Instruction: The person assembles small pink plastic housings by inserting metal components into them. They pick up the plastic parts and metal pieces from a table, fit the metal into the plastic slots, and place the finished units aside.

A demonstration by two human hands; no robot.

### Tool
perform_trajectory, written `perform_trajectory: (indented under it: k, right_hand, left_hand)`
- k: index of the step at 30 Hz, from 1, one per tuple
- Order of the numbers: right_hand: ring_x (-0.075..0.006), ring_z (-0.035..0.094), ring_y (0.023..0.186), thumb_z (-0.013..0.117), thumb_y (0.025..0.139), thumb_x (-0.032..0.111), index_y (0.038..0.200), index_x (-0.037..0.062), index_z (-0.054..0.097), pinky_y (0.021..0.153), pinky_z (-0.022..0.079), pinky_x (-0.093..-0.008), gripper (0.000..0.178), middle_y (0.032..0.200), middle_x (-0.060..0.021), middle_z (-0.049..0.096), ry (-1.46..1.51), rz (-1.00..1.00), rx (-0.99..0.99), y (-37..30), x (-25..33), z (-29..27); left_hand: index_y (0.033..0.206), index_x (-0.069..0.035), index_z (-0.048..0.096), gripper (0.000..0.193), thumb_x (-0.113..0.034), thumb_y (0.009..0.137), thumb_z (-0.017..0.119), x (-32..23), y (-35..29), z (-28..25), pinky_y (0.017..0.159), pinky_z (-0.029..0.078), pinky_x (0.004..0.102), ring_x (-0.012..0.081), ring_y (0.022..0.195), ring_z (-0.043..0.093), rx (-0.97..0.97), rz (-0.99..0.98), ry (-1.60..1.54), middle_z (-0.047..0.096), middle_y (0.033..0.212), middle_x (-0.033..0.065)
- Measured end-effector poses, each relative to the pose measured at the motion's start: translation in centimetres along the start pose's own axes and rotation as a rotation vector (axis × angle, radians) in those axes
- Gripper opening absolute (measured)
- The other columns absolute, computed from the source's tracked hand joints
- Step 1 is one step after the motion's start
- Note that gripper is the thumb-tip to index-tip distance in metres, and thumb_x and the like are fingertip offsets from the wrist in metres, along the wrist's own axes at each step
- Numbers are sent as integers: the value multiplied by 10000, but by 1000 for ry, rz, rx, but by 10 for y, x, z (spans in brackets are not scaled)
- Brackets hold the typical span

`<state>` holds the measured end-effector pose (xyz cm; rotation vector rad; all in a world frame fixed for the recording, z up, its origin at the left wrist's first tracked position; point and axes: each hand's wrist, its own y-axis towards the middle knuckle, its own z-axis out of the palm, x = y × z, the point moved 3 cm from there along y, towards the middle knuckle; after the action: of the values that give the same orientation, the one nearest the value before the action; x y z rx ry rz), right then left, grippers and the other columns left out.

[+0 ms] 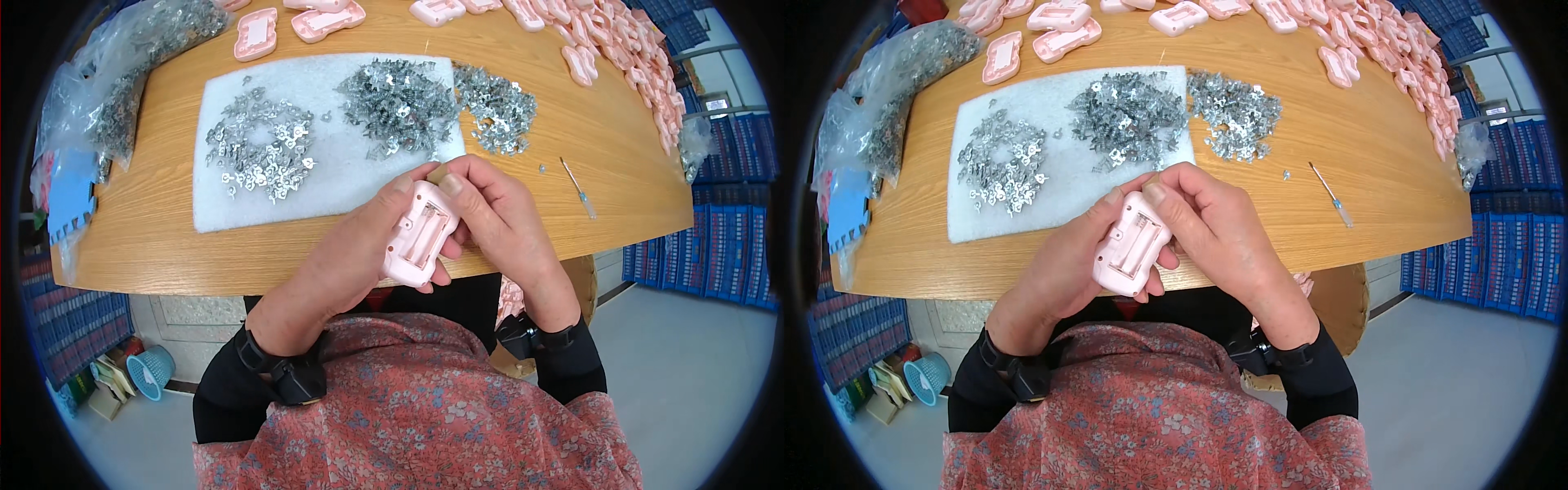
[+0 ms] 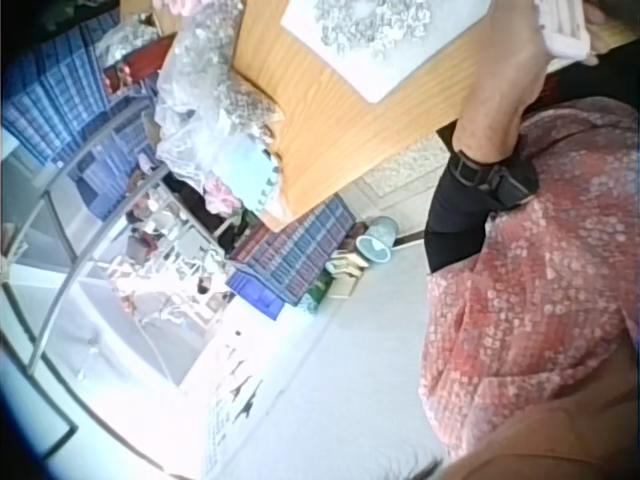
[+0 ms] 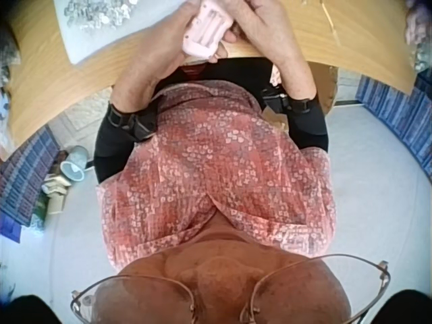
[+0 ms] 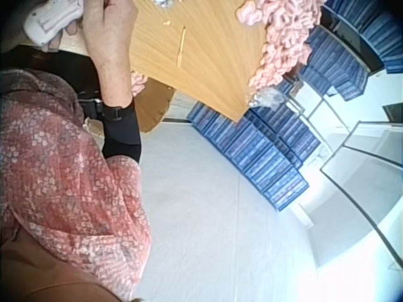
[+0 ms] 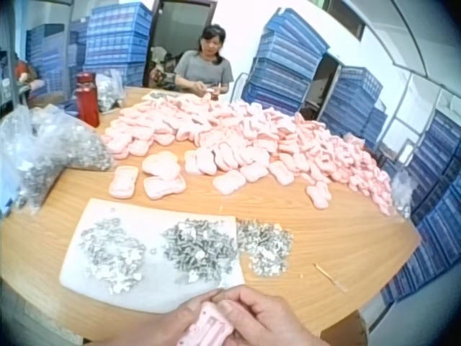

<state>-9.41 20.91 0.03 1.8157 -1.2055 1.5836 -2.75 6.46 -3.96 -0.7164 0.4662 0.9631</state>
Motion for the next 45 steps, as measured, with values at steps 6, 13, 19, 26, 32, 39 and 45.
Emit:
perform_trajectory:
  k: [6, 13, 19, 26, 32, 39, 45]
  right_hand:
    - [-175, 624, 713, 702, 892, 64, 1033, 30, 648, 663, 503, -291, 155, 826, -71, 631, -328, -320, -193, -7, 4, -3]
    - [-258, 637, 734, 720, 821, 24, 1004, 38, 637, 631, 517, -365, 201, 819, -106, 624, -709, -660, -157, -8, 23, 10]
    - [-231, 652, 689, 741, 813, 22, 1011, 16, 627, 640, 537, -327, 229, 801, -95, 641, -574, -405, -119, -6, 23, 4]
    - [-158, 641, 710, 744, 832, 23, 1021, 19, 636, 631, 517, -305, 218, 839, -70, 665, -766, -574, -139, -6, 23, 7]
    - [-194, 643, 708, 734, 867, 85, 1076, 25, 642, 629, 519, -319, 236, 834, -95, 642, -522, -373, -206, -11, 17, -7]
    - [-90, 619, 720, 700, 949, 156, 1082, -11, 629, 616, 503, -280, 225, 859, -70, 667, 30, -88, -89, -11, -8, -3]
    - [-121, 613, 695, 704, 932, 151, 1058, 4, 644, 616, 493, -285, 203, 841, -84, 654, -244, -104, -140, -12, 2, -5]
  left_hand:
    - [1576, -89, 255, 581, -430, 1105, 225, 1, 2, -4, 588, 588, 362, 281, 713, 703, -4, -6, -92, 683, 966, 178]
    - [1525, -71, 334, 539, -396, 1107, 235, 8, 4, -2, 661, 589, 349, 259, 773, 703, -47, 21, 1, 666, 1049, 123]
    - [1600, -60, 150, 694, -470, 1075, 342, 7, 4, -1, 681, 592, 355, 238, 800, 689, -7, 19, 1, 628, 1117, 133]
    - [1594, -63, 155, 632, -402, 1085, 316, 10, 7, -6, 675, 596, 369, 259, 790, 697, 20, 1, -42, 642, 1110, 161]
    - [1588, -62, 164, 593, -355, 1089, 297, 3, 3, -8, 673, 591, 376, 289, 780, 702, 35, 9, -92, 670, 1014, 200]
    - [1583, -50, 192, 590, -316, 1070, 311, -2, 3, -2, 633, 591, 376, 311, 720, 705, 22, 26, -75, 680, 970, 216]
    - [1583, -62, 211, 588, -333, 1072, 317, -1, 2, 3, 639, 593, 368, 292, 713, 711, 3, 8, -30, 683, 973, 209]
